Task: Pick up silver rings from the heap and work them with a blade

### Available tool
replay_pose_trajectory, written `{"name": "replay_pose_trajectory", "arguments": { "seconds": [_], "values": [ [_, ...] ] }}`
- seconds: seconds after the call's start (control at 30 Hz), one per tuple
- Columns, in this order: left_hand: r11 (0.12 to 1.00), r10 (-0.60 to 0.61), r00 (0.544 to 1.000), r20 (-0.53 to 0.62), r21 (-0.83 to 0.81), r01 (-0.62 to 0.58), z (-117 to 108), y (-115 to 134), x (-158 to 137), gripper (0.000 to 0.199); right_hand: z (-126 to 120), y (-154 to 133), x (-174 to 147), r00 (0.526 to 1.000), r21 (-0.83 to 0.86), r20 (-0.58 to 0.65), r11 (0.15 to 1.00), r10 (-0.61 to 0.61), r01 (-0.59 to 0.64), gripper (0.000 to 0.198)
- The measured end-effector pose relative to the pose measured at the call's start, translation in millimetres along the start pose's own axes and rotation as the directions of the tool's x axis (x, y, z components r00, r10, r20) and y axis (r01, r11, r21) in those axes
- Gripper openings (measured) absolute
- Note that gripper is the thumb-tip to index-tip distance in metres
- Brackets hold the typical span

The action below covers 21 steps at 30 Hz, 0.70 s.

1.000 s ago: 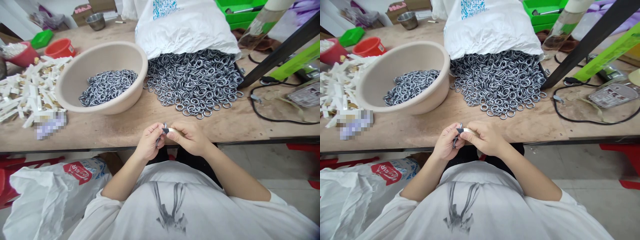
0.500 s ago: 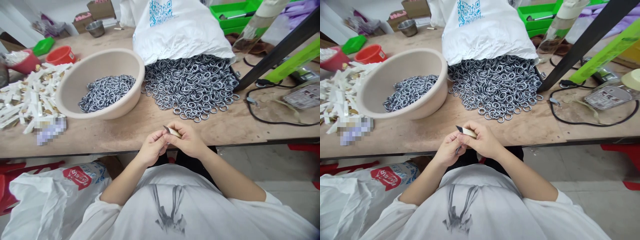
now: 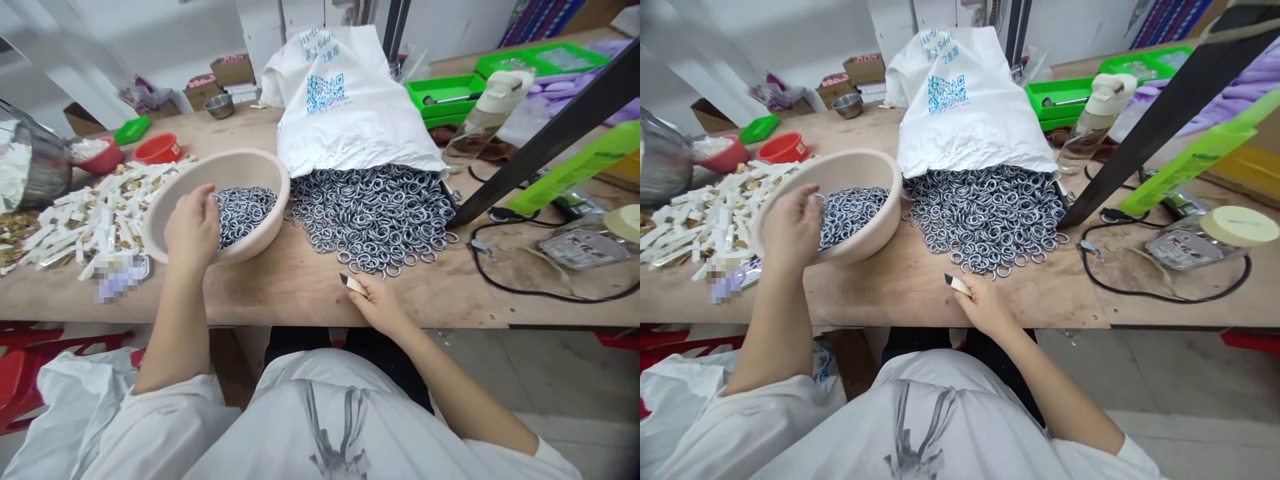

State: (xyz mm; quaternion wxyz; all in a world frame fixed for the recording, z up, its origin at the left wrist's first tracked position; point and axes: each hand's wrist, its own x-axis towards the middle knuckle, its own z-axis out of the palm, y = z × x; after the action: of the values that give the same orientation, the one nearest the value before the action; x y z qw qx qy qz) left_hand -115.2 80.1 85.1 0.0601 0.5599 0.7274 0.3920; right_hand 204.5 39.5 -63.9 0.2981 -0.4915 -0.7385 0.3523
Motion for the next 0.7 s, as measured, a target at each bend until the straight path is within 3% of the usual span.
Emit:
{"name": "replay_pose_trajectory", "arguments": {
  "seconds": [0.03, 0.1, 0.27, 0.33, 0.43, 0.5, 0.57, 0.6, 0.7],
  "values": [
    [0.971, 0.024, 0.999, 0.031, 0.235, -0.030, 3, -2, 7, 0.029, 1, -1, 0, 1.000, -0.020, 0.010, 1.000, 0.001, -0.001, 0.016],
    [0.861, 0.065, 0.996, 0.063, 0.501, -0.088, 10, -3, 15, 0.032, 2, -6, 1, 1.000, -0.042, 0.030, 0.999, 0.006, -0.005, 0.018],
    [0.762, -0.003, 0.995, 0.105, 0.645, -0.066, 19, 8, 20, 0.034, -1, -14, 2, 0.999, -0.033, 0.035, 0.999, 0.000, 0.002, 0.017],
    [0.748, 0.005, 0.995, 0.103, 0.659, -0.072, 21, 17, 16, 0.038, -2, -15, 1, 1.000, -0.040, 0.028, 0.999, 0.004, -0.003, 0.015],
    [0.825, 0.217, 0.972, 0.092, 0.514, -0.233, 38, 36, -3, 0.041, -2, -16, -1, 1.000, -0.025, 0.027, 1.000, -0.003, 0.004, 0.014],
    [0.839, 0.387, 0.900, 0.201, 0.328, -0.434, 64, 47, -19, 0.043, -2, -15, -2, 0.999, 0.018, 0.016, 0.999, -0.028, 0.028, 0.017],
    [0.808, 0.444, 0.814, 0.373, 0.224, -0.544, 97, 51, -30, 0.038, -2, -15, -3, 0.999, 0.055, -0.004, 0.997, -0.044, 0.044, 0.018],
    [0.812, 0.425, 0.785, 0.450, 0.194, -0.550, 114, 50, -33, 0.038, -3, -14, -3, 0.999, 0.066, -0.012, 0.997, -0.044, 0.045, 0.018],
    [0.885, 0.138, 0.842, 0.521, 0.318, -0.341, 152, 38, -32, 0.062, -4, -13, -5, 0.999, 0.085, -0.017, 0.996, -0.034, 0.036, 0.013]
  ]
}}
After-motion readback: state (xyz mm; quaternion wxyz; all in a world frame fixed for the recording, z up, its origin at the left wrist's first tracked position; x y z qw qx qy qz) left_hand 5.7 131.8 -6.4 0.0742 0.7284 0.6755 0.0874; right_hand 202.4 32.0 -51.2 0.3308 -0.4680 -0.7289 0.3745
